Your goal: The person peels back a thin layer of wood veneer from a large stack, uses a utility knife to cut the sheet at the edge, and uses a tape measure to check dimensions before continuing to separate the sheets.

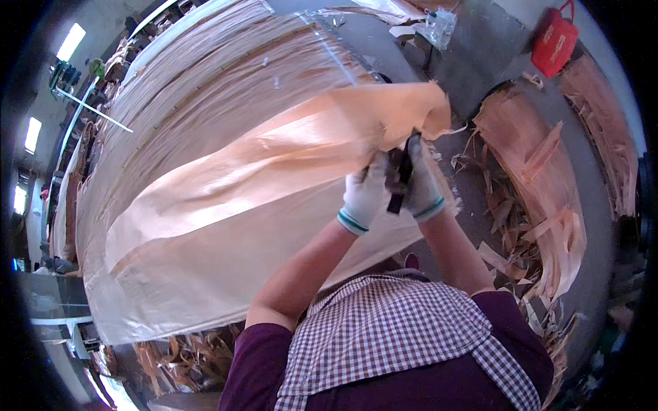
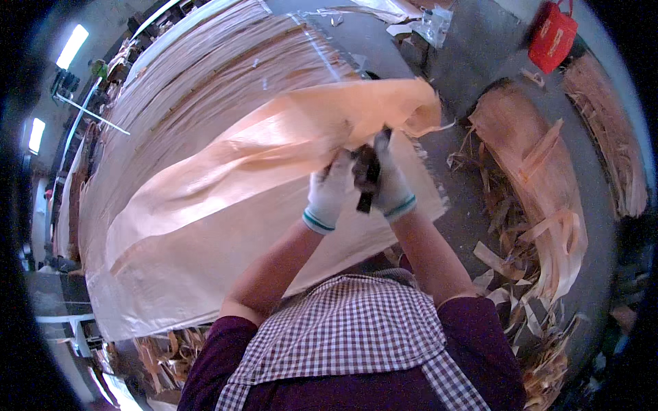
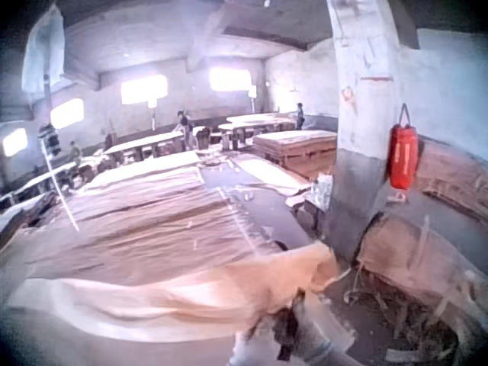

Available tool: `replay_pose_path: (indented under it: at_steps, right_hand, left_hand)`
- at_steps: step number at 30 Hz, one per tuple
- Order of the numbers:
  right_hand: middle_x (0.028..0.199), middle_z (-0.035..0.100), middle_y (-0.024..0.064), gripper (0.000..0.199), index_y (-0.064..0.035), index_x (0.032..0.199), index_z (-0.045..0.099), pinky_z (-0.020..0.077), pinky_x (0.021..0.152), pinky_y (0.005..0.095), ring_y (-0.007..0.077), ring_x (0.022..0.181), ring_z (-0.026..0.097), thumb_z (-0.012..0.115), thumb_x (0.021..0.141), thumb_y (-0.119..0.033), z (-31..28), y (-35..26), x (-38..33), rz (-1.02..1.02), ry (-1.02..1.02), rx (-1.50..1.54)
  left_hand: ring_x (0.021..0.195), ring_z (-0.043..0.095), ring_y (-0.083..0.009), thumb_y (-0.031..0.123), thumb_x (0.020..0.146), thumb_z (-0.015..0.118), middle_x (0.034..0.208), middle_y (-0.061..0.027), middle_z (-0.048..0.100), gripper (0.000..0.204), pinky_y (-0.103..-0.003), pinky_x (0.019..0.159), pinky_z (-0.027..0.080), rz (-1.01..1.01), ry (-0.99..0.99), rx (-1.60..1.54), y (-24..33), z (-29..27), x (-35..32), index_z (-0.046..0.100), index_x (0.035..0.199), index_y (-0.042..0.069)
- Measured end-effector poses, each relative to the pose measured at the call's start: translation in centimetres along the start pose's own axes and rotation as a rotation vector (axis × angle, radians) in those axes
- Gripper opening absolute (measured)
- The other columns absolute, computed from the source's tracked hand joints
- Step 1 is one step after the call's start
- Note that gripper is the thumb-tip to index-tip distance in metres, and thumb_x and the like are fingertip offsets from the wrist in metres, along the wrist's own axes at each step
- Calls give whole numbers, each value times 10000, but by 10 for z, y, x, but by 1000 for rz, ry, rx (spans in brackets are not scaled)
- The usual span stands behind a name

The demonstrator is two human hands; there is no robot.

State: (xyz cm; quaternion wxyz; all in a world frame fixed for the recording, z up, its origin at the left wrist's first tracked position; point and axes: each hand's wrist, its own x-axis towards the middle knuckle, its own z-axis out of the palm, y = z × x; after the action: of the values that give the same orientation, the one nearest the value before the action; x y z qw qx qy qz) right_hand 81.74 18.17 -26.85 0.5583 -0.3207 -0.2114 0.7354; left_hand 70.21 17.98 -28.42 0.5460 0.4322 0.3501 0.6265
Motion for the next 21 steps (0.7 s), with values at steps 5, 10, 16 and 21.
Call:
replay_pose_path:
  at_steps: [5, 10, 16, 21]
  right_hand:
    - [668, 502, -58, 83, -163, 887, 541, 282, 381, 161, 19, 450, 389, 569, 920, -234, -112, -91, 28, -43, -16, 127]
    - [697, 519, -46, 44, -157, 895, 538, 292, 385, 166, 19, 461, 415, 575, 907, -136, -175, -167, 10, -218, 264, -64]
    - [651, 510, -33, 73, -118, 850, 553, 328, 378, 194, 49, 451, 445, 625, 860, -109, -225, -186, 24, -257, 440, -1]
    - [718, 535, 1, 121, -138, 867, 565, 336, 362, 187, 73, 546, 502, 654, 864, -219, -281, -169, 48, -132, 427, 281]
  left_hand:
    - [1019, 590, -283, 102, 833, 629, 1059, -196, 618, 388, -347, 901, 445, -18, -192, 754, -62, 73, -57, 534, 1179, -44]
    - [978, 576, -346, 146, 734, 710, 1081, -173, 610, 447, -407, 883, 441, 201, -398, 837, -30, 102, -81, 573, 1130, -10]
    - [1361, 190, -419, 598, 569, 740, 1479, -168, 225, 1168, -643, 1055, 101, 463, -242, 1440, -46, 115, 23, 196, 1423, 16]
    - [1209, 460, -326, 460, 667, 739, 1292, -131, 484, 948, -588, 1041, 237, -9, -624, 1654, -122, 108, 74, 275, 1414, 105]
